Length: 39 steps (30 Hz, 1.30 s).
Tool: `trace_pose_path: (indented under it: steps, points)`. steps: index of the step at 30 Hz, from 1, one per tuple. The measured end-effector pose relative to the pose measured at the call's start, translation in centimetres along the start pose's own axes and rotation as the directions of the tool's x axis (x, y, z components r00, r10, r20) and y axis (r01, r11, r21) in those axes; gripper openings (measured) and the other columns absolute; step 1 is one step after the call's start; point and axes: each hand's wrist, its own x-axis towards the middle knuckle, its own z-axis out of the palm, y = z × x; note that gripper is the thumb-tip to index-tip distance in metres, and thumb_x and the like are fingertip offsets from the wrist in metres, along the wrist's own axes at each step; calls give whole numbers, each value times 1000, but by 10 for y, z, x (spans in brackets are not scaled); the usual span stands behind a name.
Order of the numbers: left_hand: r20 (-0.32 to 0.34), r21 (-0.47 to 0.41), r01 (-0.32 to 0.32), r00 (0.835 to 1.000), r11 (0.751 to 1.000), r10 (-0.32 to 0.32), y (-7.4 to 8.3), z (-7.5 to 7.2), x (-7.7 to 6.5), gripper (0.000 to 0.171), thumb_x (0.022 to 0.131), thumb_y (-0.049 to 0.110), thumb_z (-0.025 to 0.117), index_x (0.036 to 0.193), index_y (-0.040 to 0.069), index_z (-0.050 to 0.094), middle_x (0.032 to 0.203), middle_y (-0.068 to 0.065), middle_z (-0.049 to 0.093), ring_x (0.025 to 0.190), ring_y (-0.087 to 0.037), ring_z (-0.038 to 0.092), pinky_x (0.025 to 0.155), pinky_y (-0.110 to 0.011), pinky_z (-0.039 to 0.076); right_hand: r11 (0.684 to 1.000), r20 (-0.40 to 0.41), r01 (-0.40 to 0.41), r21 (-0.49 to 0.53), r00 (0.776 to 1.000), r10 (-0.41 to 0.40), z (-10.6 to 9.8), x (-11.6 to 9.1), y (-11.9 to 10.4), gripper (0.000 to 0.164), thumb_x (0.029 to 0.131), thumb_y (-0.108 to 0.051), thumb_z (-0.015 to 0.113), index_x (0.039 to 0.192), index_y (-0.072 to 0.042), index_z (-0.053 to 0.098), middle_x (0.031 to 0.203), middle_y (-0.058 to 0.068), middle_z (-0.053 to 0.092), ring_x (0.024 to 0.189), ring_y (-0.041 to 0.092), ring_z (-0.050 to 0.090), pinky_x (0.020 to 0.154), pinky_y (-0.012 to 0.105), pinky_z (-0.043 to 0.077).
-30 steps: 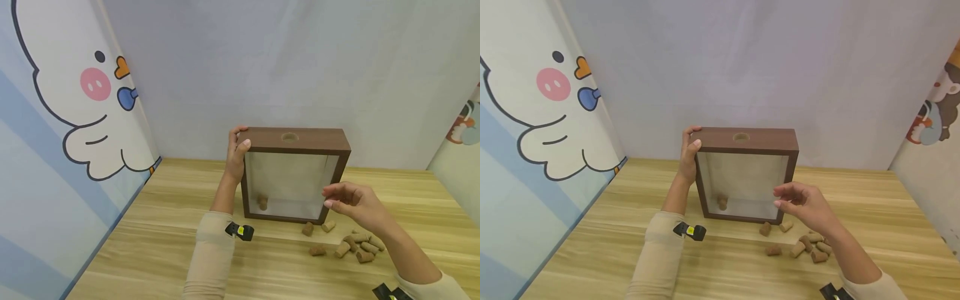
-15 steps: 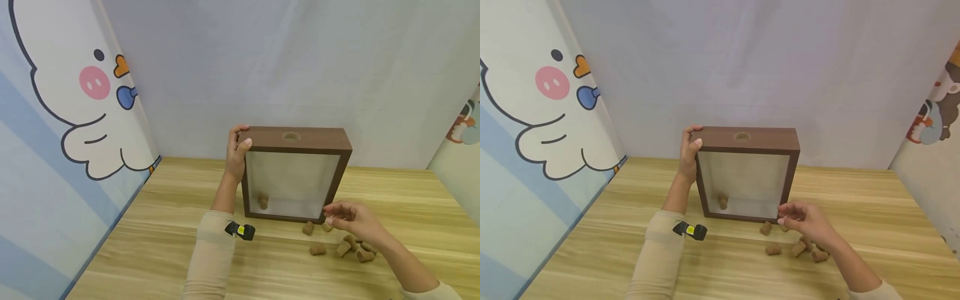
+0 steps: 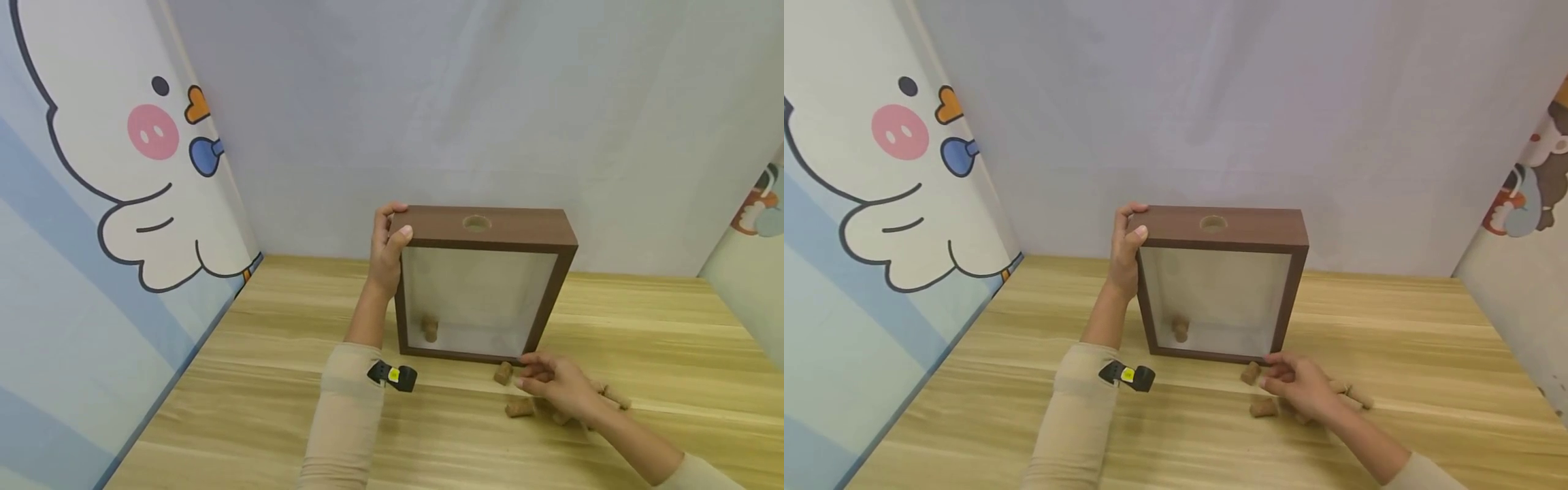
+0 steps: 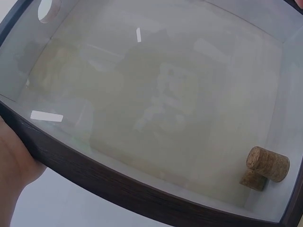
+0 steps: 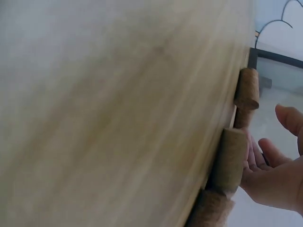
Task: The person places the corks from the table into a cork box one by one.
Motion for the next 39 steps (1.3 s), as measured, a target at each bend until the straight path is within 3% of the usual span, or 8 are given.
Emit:
trace_pose_path:
  steps: [4,11,22,33,39]
  points:
    - [-4,4,8,1000,1000,-8,0,0,-1,46,79,33,47,118,10,39,101,-2,40,90,-15,40,81,-33,31,998,-38,5,-60,999,-8,8,4,-4,51,83,-22,70,118,11,54,94,9,61,81,20,59,66,26,49]
    - [-5,21,16,1000,1000,-15,-1,-1,-2,51,79,35,46,119,6,37,103,-3,39,93,-17,37,82,-35,29,984,-30,33,-175,999,-39,16,12,-5,51,80,-19,72,116,13,55,86,5,62,74,15,59,64,26,48]
    - [-4,12,3,1000,1000,-3,0,-4,-2,51,79,33,45,120,4,36,101,-3,40,90,-15,41,81,-33,31,957,-47,7,-290,999,-21,22,17,-8,34,76,-11,75,103,4,61,75,-1,58,68,13,55,63,30,47]
    - [1,-7,-11,1000,1000,11,3,-6,1,49,80,33,46,119,7,36,99,-2,41,88,-14,42,81,-32,32,960,-34,28,-280,999,-39,23,16,-16,29,74,-11,77,95,1,60,75,-1,58,69,13,55,61,28,46]
    - [10,34,6,1000,999,-7,2,-4,0,55,78,35,45,121,3,34,109,-4,37,99,-18,36,86,-36,27,994,-47,20,-111,999,-25,11,3,-25,31,77,-13,74,99,3,59,90,7,62,82,20,60,69,27,49]
